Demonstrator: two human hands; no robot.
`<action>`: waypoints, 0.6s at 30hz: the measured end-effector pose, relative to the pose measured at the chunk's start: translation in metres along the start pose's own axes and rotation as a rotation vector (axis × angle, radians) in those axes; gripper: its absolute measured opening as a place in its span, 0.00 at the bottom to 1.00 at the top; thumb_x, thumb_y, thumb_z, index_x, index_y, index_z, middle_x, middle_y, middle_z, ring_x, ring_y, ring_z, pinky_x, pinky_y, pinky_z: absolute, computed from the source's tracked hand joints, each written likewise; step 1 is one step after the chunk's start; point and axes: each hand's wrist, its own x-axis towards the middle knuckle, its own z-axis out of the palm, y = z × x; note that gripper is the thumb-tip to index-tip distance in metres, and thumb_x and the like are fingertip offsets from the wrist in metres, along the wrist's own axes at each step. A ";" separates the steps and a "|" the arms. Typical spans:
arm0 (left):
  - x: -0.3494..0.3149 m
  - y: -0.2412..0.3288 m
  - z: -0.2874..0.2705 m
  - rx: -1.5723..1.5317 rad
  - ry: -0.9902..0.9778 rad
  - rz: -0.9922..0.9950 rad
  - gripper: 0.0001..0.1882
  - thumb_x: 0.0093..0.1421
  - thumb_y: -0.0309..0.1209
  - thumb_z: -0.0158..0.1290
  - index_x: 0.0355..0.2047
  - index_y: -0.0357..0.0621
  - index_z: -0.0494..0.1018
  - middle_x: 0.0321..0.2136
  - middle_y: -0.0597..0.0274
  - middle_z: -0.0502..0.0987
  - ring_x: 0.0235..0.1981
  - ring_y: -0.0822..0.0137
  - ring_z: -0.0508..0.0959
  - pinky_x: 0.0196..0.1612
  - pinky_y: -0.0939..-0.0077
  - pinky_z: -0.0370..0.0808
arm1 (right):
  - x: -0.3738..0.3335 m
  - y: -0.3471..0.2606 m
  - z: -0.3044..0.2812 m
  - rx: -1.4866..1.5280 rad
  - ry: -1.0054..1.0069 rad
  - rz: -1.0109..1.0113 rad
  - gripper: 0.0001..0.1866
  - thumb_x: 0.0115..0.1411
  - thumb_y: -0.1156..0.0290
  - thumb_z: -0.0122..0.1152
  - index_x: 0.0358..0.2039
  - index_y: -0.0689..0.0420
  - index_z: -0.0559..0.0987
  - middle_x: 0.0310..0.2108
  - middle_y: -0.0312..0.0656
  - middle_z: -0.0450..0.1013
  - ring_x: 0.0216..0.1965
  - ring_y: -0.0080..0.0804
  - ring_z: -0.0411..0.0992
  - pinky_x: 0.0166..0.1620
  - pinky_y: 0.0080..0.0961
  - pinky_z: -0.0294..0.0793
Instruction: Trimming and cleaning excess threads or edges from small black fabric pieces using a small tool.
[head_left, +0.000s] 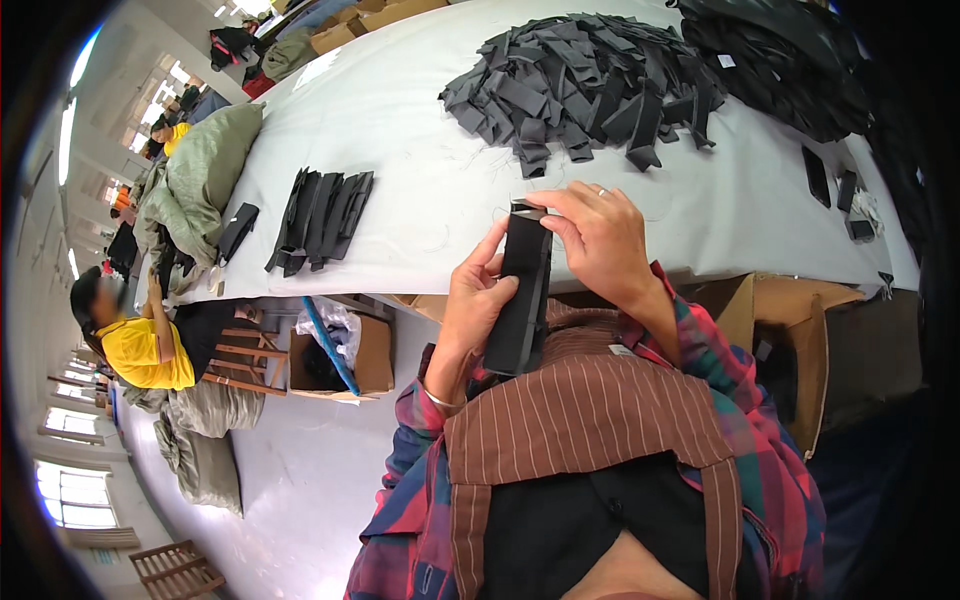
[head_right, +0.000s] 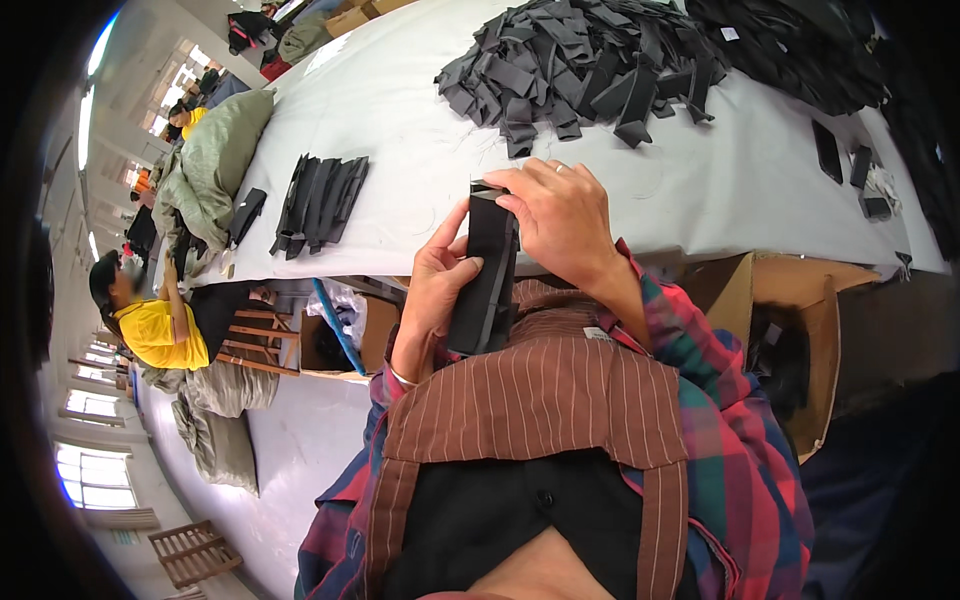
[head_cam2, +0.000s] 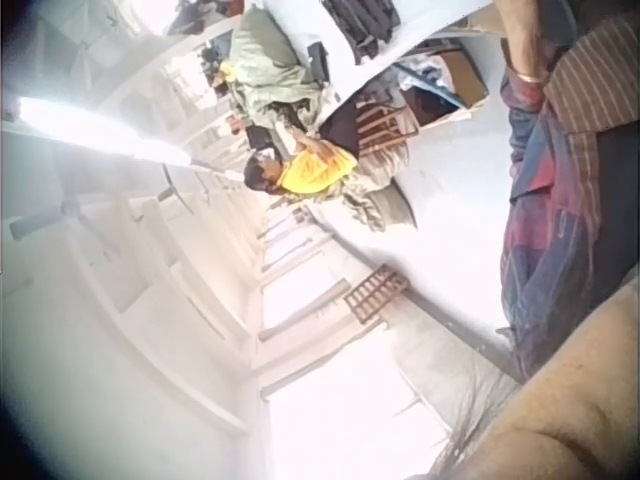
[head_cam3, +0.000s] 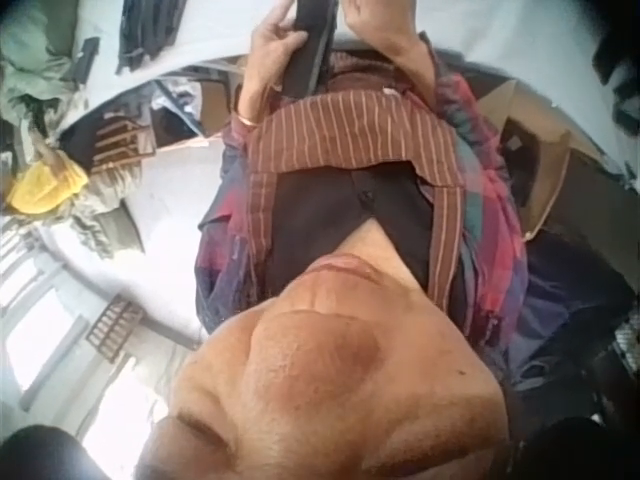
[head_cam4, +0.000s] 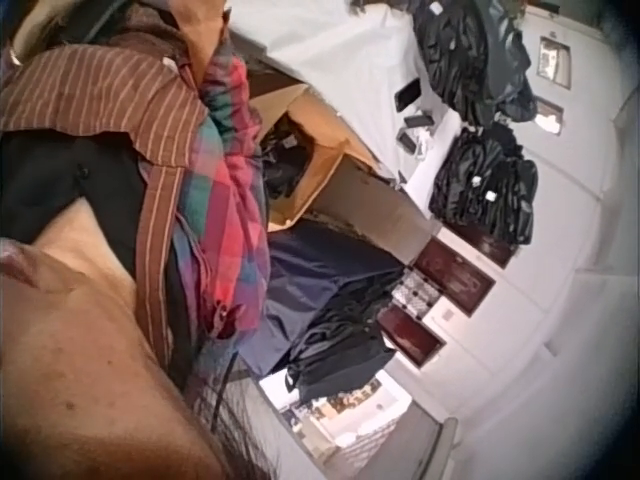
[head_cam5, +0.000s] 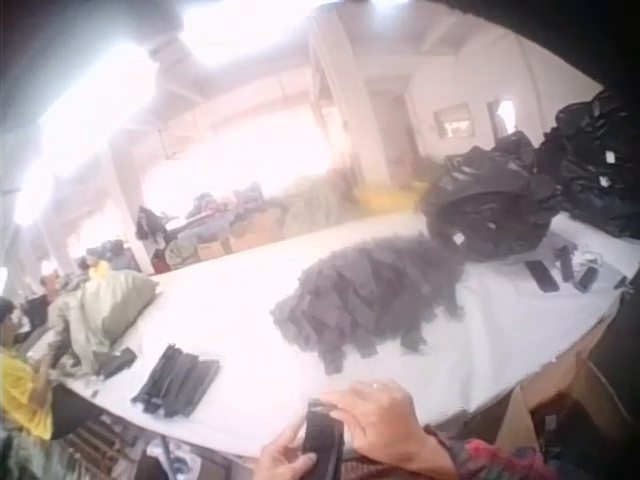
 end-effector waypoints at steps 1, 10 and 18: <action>-0.001 0.000 0.000 0.005 -0.010 0.002 0.39 0.52 0.11 0.42 0.66 0.45 0.54 0.39 0.60 0.77 0.32 0.77 0.76 0.35 0.83 0.76 | -0.001 0.000 0.001 -0.005 -0.002 0.004 0.11 0.54 0.72 0.59 0.39 0.50 0.79 0.25 0.36 0.71 0.29 0.37 0.70 0.32 0.31 0.63; -0.002 -0.005 -0.005 0.061 -0.021 0.003 0.38 0.51 0.11 0.41 0.65 0.44 0.56 0.38 0.63 0.77 0.31 0.80 0.74 0.34 0.85 0.72 | 0.004 0.002 -0.001 -0.015 -0.052 -0.010 0.09 0.54 0.72 0.59 0.37 0.50 0.80 0.25 0.35 0.72 0.29 0.35 0.70 0.32 0.30 0.62; -0.003 -0.004 -0.006 0.057 0.007 0.005 0.38 0.51 0.11 0.41 0.65 0.45 0.58 0.37 0.65 0.77 0.29 0.81 0.73 0.34 0.86 0.72 | -0.003 0.000 -0.003 -0.044 -0.060 -0.002 0.09 0.54 0.70 0.60 0.37 0.48 0.80 0.23 0.34 0.70 0.29 0.34 0.70 0.32 0.31 0.62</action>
